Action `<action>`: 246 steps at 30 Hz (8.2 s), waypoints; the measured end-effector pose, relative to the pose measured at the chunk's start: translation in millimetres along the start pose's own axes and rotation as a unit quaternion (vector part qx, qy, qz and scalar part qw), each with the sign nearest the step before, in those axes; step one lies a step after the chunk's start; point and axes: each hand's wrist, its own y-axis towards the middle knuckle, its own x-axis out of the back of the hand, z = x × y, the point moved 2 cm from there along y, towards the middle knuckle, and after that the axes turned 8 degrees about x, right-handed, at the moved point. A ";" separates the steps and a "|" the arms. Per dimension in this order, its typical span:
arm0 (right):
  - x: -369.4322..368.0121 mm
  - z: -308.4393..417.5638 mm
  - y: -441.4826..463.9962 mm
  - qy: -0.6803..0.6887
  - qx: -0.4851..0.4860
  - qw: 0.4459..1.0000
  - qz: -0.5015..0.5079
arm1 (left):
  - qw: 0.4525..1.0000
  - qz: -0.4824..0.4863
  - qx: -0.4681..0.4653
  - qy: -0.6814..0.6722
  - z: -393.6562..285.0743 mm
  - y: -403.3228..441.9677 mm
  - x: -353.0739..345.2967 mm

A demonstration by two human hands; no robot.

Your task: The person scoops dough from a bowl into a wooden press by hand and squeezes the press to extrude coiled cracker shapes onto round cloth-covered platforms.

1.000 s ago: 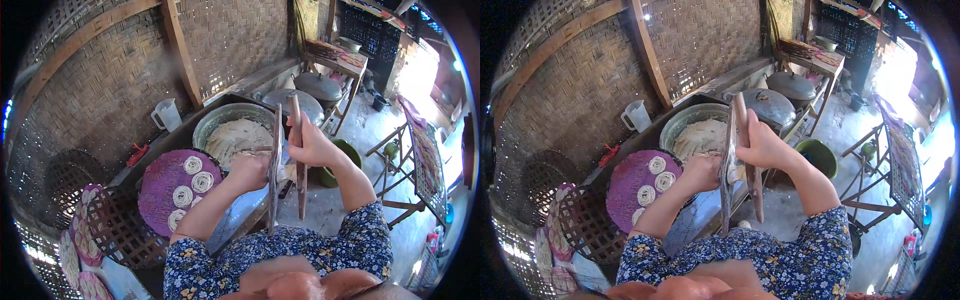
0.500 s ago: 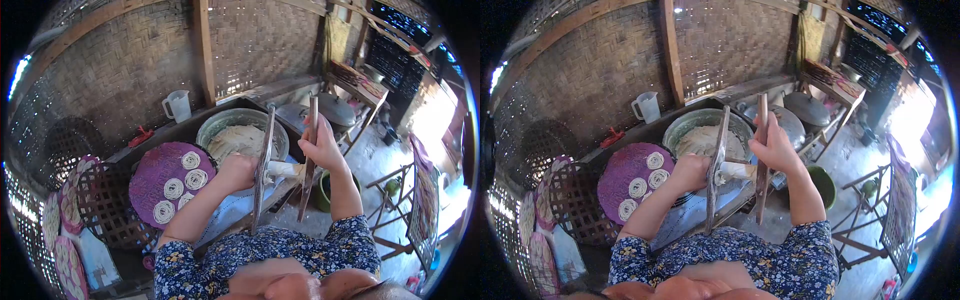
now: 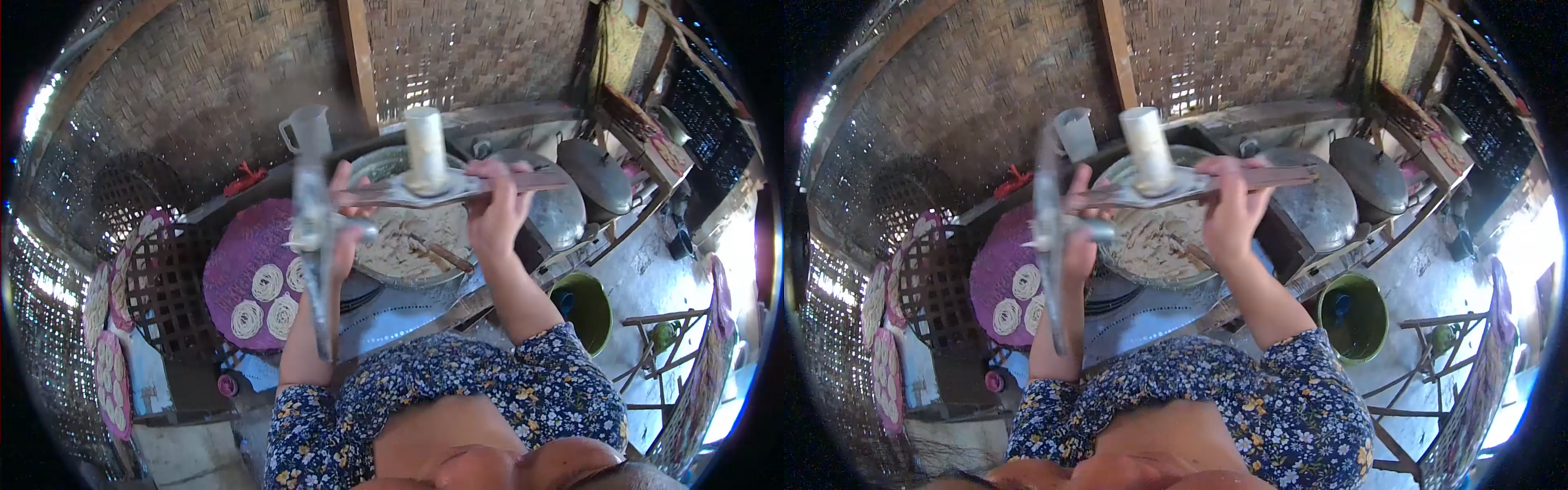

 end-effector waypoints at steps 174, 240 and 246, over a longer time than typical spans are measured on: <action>-84.6 -23.9 -127.8 0.313 -0.577 0.675 0.337 | 0.948 -0.167 0.193 0.191 -152.8 -27.1 72.8; -172.4 -181.0 -9.2 -0.193 -0.496 0.516 0.671 | 0.943 -0.203 -0.079 -0.253 -125.1 28.6 294.5; -176.6 -179.5 -24.2 -0.217 -0.475 0.527 0.671 | 0.968 -0.154 -0.090 -0.177 -164.2 27.5 279.9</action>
